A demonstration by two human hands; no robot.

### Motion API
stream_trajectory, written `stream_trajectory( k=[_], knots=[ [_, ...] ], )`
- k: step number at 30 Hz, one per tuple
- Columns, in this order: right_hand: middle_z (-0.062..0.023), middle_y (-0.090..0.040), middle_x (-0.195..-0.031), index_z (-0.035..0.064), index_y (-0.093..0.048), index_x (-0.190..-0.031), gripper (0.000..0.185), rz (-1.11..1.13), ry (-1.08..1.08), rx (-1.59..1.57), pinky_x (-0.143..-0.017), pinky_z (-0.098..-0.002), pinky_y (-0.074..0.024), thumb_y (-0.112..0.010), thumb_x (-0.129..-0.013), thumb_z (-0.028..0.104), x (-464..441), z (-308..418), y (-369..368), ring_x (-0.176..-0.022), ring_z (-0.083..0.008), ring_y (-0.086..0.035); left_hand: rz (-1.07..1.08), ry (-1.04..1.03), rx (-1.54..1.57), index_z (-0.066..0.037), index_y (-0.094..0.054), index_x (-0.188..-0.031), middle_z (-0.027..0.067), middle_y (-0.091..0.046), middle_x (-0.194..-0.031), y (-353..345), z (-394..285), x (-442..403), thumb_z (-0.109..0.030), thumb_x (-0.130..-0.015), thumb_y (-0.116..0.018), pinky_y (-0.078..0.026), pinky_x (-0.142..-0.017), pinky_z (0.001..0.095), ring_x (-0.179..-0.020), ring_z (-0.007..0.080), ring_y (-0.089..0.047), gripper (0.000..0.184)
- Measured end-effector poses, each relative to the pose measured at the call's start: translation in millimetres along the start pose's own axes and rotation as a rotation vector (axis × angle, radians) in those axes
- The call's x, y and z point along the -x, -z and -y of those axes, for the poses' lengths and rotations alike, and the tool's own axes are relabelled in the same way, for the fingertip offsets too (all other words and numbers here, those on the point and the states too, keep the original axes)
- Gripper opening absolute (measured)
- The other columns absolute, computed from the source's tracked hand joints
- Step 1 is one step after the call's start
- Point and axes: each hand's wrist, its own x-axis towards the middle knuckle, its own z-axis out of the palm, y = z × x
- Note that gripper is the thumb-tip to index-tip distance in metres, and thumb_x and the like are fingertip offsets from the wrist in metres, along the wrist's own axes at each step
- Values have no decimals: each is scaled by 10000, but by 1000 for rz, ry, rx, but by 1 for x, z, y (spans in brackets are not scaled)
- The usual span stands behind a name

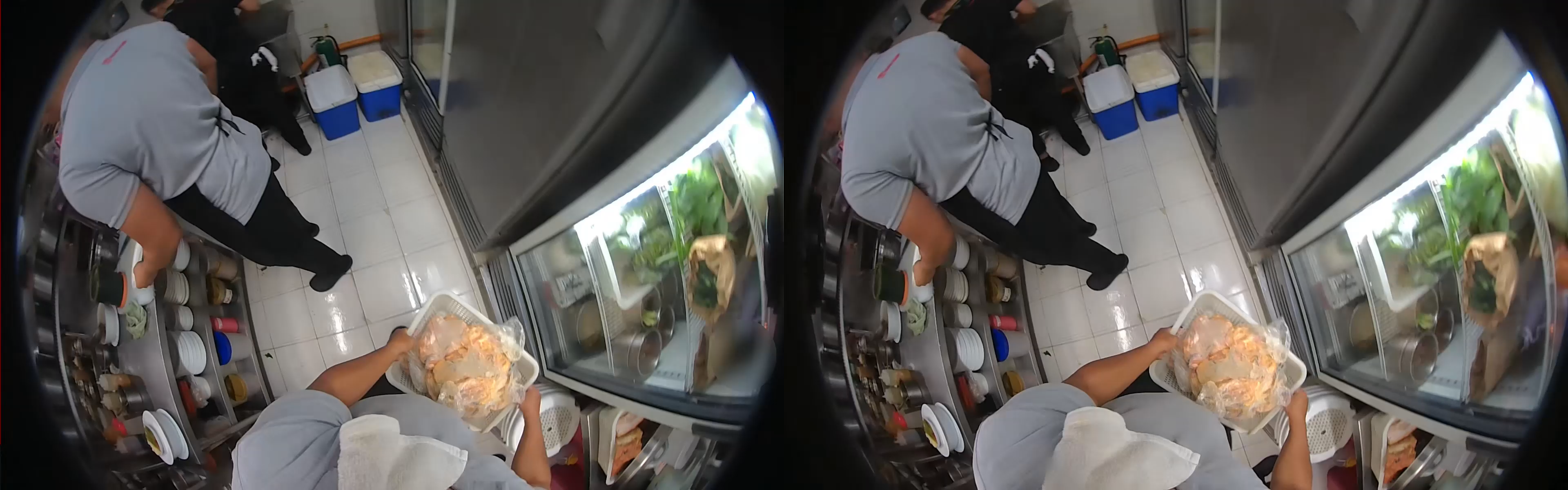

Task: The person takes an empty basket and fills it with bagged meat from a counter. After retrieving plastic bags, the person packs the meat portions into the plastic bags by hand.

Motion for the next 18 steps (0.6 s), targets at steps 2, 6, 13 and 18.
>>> stream_trajectory(
  k=[2,6,13,18],
  knots=[
    [-207,-617,-811,34,-634,-871,298,-26,87,-114,-676,-401,-472,-642,-641,225,-47,68,15,-797,-357,-604,-43,-62,250,-41,-606,-1025,139,-628,-924,38,-2,-29,-251,-761,-596,-463,-734,340,-834,235,-602,338],
    [-210,-609,-736,8,-627,-818,256,-95,158,-144,-616,-395,-467,-627,-667,215,-113,215,58,-732,-358,-610,-88,-72,403,-13,-602,-1007,119,-618,-891,127,-51,-49,-175,-748,-619,-471,-692,348,-783,225,-595,306],
    [-185,-603,-778,55,-602,-824,177,-111,329,-120,-641,-442,-450,-575,-737,206,-282,350,43,-774,-375,-569,-57,-52,727,4,-580,-994,112,-603,-869,263,-155,-57,-30,-691,-654,-498,-650,361,-777,221,-598,314],
    [-154,-617,-825,84,-611,-848,211,-15,352,15,-677,-434,-453,-601,-740,266,-386,471,31,-799,-349,-579,-1,-73,906,19,-548,-1030,107,-595,-919,338,-163,-117,4,-690,-583,-504,-682,366,-790,241,-601,343]
  ],
)
